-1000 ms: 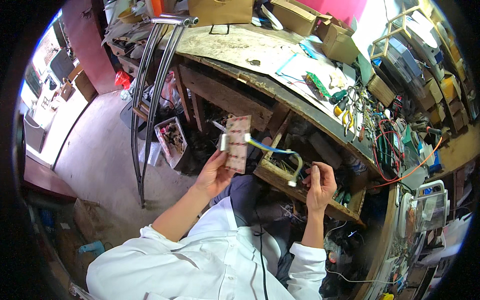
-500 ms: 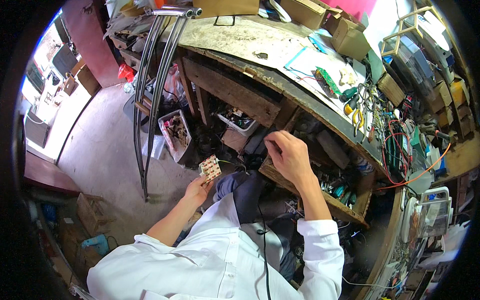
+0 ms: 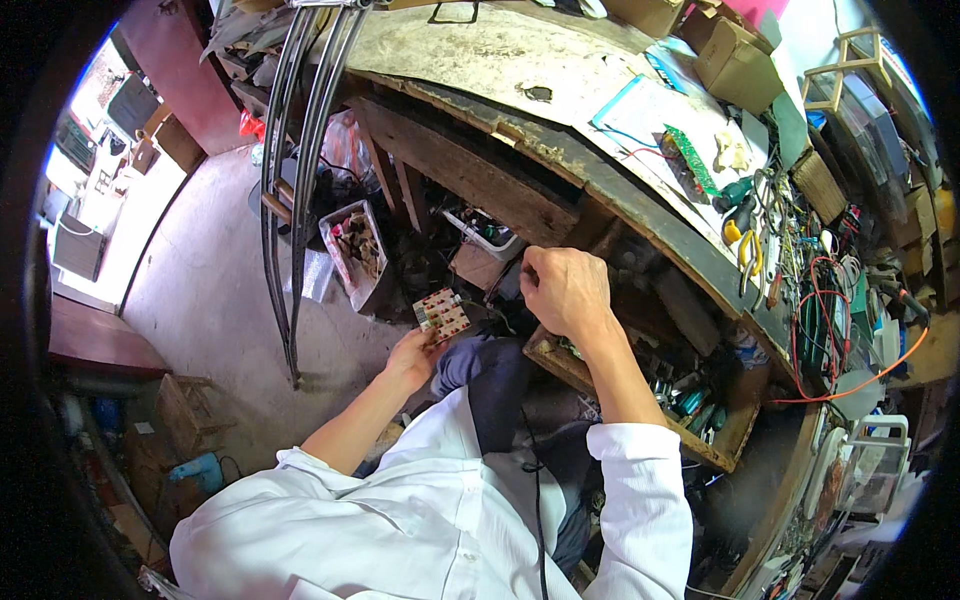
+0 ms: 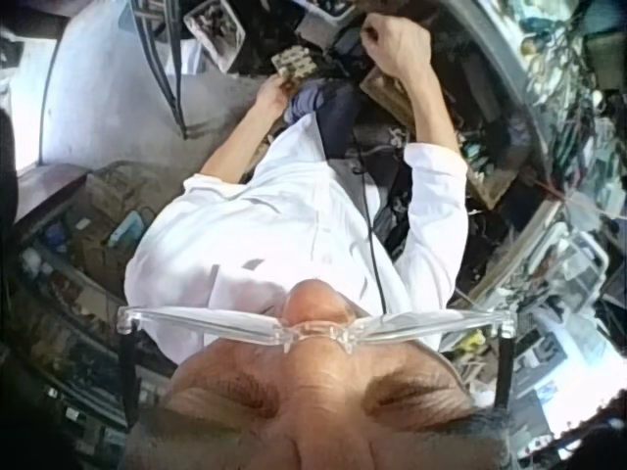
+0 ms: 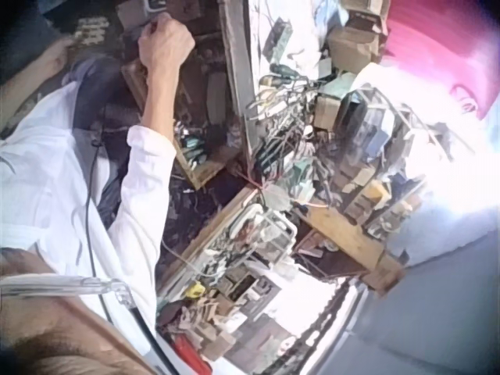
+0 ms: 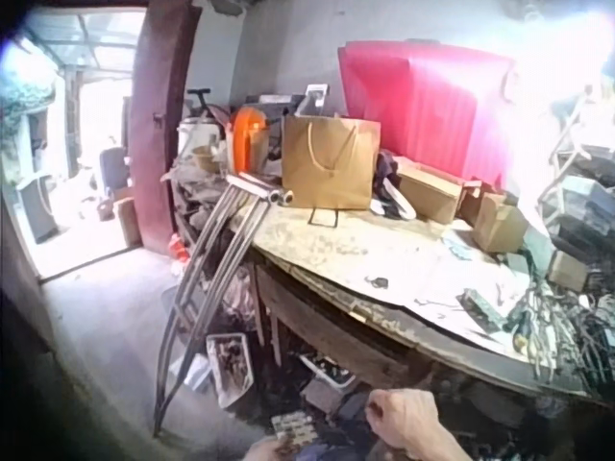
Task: The person handles a circuit board, turning it over to inspect both sides. They then use a soldering iron to apply heat to components on the board and a small white component, likely performing a repair or assembly task.
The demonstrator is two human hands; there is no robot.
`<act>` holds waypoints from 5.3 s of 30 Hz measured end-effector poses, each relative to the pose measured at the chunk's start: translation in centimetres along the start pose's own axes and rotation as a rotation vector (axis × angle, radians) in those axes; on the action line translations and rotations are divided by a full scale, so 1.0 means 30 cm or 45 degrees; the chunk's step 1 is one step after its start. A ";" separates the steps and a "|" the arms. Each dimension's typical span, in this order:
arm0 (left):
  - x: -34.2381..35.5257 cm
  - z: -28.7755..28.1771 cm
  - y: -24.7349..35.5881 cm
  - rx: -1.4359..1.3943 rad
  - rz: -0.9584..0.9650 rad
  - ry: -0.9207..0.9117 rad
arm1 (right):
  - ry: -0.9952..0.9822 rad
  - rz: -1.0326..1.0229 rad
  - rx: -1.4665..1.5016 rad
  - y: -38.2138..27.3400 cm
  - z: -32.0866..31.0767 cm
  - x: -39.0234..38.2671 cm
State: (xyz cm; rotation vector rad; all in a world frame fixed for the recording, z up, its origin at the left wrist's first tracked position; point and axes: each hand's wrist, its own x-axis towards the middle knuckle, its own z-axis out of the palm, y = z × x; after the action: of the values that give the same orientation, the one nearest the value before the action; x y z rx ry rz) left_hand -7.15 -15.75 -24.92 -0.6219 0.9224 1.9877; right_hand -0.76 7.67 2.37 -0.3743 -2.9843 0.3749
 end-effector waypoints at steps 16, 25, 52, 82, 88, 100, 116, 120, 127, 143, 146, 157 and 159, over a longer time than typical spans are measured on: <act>0.408 0.255 0.178 0.101 0.087 -0.197 | 0.123 0.033 0.168 0.019 0.014 0.011; 0.677 0.476 0.287 0.396 0.076 -0.513 | 0.158 0.076 0.183 0.044 0.025 0.012; 1.383 0.070 0.080 1.450 0.801 0.241 | 0.129 0.108 0.238 0.036 0.024 0.038; 0.911 0.086 0.010 0.103 0.042 0.041 | 0.170 0.151 0.230 0.020 0.020 0.040; 0.886 0.034 0.016 -0.142 -0.084 -0.530 | 0.176 0.143 0.222 0.017 0.021 0.043; 0.870 0.128 0.087 0.685 0.460 -0.694 | 0.214 0.132 0.212 0.037 0.032 0.046; 1.064 0.433 0.397 0.438 -0.013 -0.607 | 0.174 0.159 0.208 0.063 0.042 0.036; 1.040 0.426 0.416 0.511 0.008 -0.635 | 0.167 0.168 0.225 0.059 0.049 0.035; 0.934 0.381 0.351 0.633 0.113 -0.484 | 0.140 0.158 0.254 0.064 0.043 0.031; 0.801 -0.526 0.109 1.677 0.700 -0.237 | 0.266 0.100 0.219 0.057 0.056 0.022; 0.582 -0.374 0.003 1.386 0.077 0.275 | 0.270 0.175 0.186 0.072 0.060 0.012; 0.001 0.240 0.041 1.338 0.487 -0.049 | 0.346 0.052 0.184 0.059 0.052 0.001; -0.044 0.366 0.077 1.475 0.833 -0.197 | 0.356 0.067 0.170 0.058 0.043 -0.010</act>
State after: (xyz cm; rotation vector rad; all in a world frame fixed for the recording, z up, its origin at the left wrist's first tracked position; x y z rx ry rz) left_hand -9.36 -8.57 -16.47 0.5419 2.0694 1.5503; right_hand -0.25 8.93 0.65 -0.4512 -2.6657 0.4804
